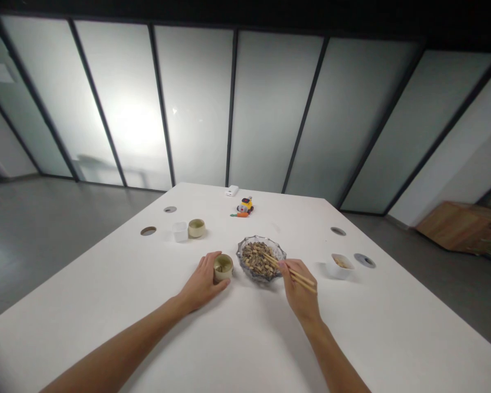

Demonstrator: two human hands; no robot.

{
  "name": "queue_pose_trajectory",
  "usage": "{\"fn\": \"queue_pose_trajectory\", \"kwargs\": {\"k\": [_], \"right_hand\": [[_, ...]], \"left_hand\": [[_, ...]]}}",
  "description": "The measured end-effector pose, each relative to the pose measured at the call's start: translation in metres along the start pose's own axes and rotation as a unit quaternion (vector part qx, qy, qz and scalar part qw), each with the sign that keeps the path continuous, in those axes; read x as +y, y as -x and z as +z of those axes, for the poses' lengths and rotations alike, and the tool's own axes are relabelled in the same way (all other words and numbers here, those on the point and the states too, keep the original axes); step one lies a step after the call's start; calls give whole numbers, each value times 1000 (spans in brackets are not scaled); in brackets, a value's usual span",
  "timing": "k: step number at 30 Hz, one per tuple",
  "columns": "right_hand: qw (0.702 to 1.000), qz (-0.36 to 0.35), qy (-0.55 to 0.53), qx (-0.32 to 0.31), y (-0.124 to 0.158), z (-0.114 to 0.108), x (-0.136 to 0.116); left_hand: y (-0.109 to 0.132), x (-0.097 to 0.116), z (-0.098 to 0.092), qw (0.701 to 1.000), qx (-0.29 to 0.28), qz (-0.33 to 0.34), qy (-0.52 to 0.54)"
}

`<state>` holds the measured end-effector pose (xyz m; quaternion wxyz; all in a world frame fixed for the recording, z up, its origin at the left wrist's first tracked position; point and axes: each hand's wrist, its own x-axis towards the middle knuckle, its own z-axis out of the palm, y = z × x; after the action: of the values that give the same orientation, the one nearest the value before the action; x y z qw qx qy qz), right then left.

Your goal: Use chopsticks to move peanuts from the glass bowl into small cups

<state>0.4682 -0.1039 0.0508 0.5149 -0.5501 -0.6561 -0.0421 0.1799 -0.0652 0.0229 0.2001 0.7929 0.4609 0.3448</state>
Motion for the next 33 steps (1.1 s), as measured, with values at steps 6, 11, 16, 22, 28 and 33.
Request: {"fn": "queue_pose_trajectory", "kwargs": {"k": [6,11,16,22,28,33], "right_hand": [[995,76,-56,36,-3,-4,-2],[962,139,-234,22,3,2,-21],[987,36,-154,-24,6,2,-46],[998,-51,-14,26,-3,-10,-25],[999,-50,-8,15,-3,-3,4],[998,-41,-51,-17,1,4,6]], "left_hand": [[0,0,0,1000,-3,-2,-5],[1,-2,2,1000,-5,1,-12],[1,-1,1,1000,0,-3,-9],[1,0,0,1000,-1,2,-7],[0,0,0,1000,0,4,-3],[0,1,-1,1000,0,4,1]]}}
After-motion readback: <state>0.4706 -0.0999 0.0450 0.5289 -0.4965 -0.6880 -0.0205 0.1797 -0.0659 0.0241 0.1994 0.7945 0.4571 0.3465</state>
